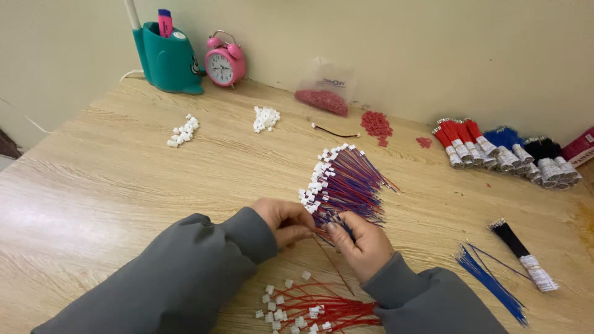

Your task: Organizing and separating a bundle of wires with connectors on a wooden table

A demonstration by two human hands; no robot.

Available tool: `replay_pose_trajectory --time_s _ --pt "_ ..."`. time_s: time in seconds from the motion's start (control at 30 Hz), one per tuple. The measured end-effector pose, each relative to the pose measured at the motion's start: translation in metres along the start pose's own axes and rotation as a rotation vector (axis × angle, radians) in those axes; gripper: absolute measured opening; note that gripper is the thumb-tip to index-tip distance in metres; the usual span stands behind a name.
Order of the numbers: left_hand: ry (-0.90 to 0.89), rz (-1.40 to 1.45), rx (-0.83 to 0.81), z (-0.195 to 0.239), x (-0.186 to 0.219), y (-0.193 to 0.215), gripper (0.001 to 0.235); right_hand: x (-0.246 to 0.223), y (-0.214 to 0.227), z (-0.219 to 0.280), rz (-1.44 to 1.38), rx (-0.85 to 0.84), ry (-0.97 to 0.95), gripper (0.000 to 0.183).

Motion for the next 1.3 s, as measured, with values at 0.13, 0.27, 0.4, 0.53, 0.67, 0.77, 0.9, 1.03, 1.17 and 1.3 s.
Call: replay_pose_trajectory --time_s 0.13,0.27,0.4,0.53,0.67,0.77,0.9,1.03,1.17,1.3 --pt "0.049 0.503 0.141 -0.008 -0.012 -0.009 0.004 0.005 -0.002 0.002 -0.006 -0.012 -0.085 0.024" --pt "0.030 0.503 0.091 -0.011 -0.011 -0.013 0.014 -0.001 -0.001 0.000 0.019 0.007 -0.036 0.020" --pt "0.069 0.488 0.098 -0.009 -0.011 -0.015 0.014 -0.001 -0.002 0.002 0.036 -0.013 -0.082 0.020" --pt "0.050 0.367 0.069 -0.007 -0.009 -0.014 0.018 -0.001 -0.003 0.002 0.041 0.001 -0.048 0.019" --pt "-0.020 0.434 0.106 -0.007 -0.007 -0.018 0.007 0.005 -0.005 0.000 0.015 0.018 -0.121 0.017" --pt "-0.037 0.502 0.099 -0.010 -0.013 -0.019 0.007 0.008 -0.004 0.001 -0.026 0.056 -0.139 0.017" --pt "0.024 0.739 0.119 -0.016 -0.026 -0.022 0.016 0.007 0.000 0.001 -0.125 0.132 -0.237 0.017" --pt "0.016 0.789 0.113 -0.018 -0.027 -0.025 0.016 0.012 -0.004 0.002 -0.226 0.162 -0.293 0.013" --pt "0.031 0.665 0.122 -0.015 -0.017 -0.025 0.017 0.005 -0.002 0.001 -0.129 0.156 -0.215 0.011" --pt "0.029 0.634 0.136 -0.010 -0.005 -0.023 0.016 0.001 -0.003 0.001 -0.149 0.117 -0.185 0.012"
Point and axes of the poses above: each hand's wrist, its own z-axis away from the middle knuckle, its own y-axis out of the back of the hand, x = y × z, the point moved 2 cm from there along -z, towards the middle knuckle, and after that the axes turned 8 degrees about -x, right-handed, at the moved point
